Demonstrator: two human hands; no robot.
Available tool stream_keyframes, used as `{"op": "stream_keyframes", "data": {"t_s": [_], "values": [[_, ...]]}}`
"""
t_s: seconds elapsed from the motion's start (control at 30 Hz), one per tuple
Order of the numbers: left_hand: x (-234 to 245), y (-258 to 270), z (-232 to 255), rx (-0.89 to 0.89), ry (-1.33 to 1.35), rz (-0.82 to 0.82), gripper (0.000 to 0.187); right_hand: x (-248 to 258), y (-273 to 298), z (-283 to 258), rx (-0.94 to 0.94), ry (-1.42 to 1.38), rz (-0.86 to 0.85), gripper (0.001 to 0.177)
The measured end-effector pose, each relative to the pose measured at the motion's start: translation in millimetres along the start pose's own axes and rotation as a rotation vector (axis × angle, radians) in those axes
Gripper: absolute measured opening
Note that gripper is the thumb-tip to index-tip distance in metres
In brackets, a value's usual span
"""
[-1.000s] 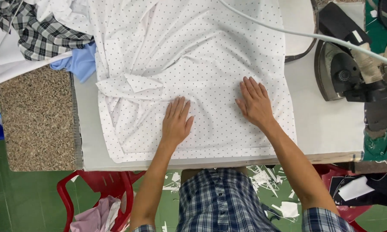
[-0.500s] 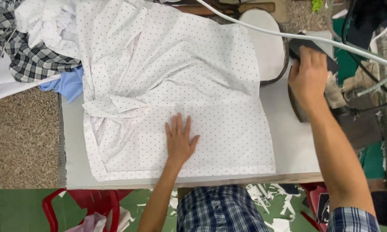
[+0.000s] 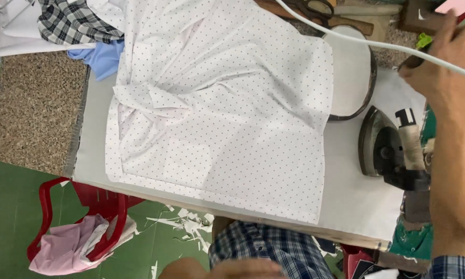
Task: The person irons a white polka-dotted shirt on a table using a steam iron and a black pressing block. They repeatedly smooth the fabric, lift and reposition the shirt, and press different sections including the body and sleeves.
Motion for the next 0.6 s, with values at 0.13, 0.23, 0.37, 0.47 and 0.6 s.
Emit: {"op": "stream_keyframes", "data": {"t_s": [0.13, 0.23, 0.37, 0.47, 0.6], "values": [[-25.4, 6.0, 2.7, 0.092, 0.069, -0.197, 0.024, 74.7, 76.8, -0.6, -0.38, -1.189, 0.268, 0.042], [-40.0, 9.7, -1.2, 0.147, 0.126, -0.364, 0.036, 218.2, 161.6, -66.0, -0.303, -1.362, 0.665, 0.062], [-44.2, 79.0, -94.1, 0.698, 0.514, -0.323, 0.13, 212.0, 264.5, -188.6, -0.281, -1.616, 0.676, 0.07], [0.9, 124.5, -127.5, 0.75, 1.063, 0.268, 0.092, 181.6, 307.5, -258.2, -0.087, -1.661, 0.214, 0.096], [82.0, 190.7, -201.6, 1.401, 0.491, 0.65, 0.036, 86.1, 304.4, -142.9, -0.131, -0.644, -0.103, 0.102]]}}
Point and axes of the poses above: each hand's wrist, its own y-axis away from the middle knuckle, its own x-axis out of the back of the hand, z = x × y, the point moved 7 cm from there along -y, towards the middle knuckle, and after that the axes turned 10 degrees about z, right-handed, at the moved point
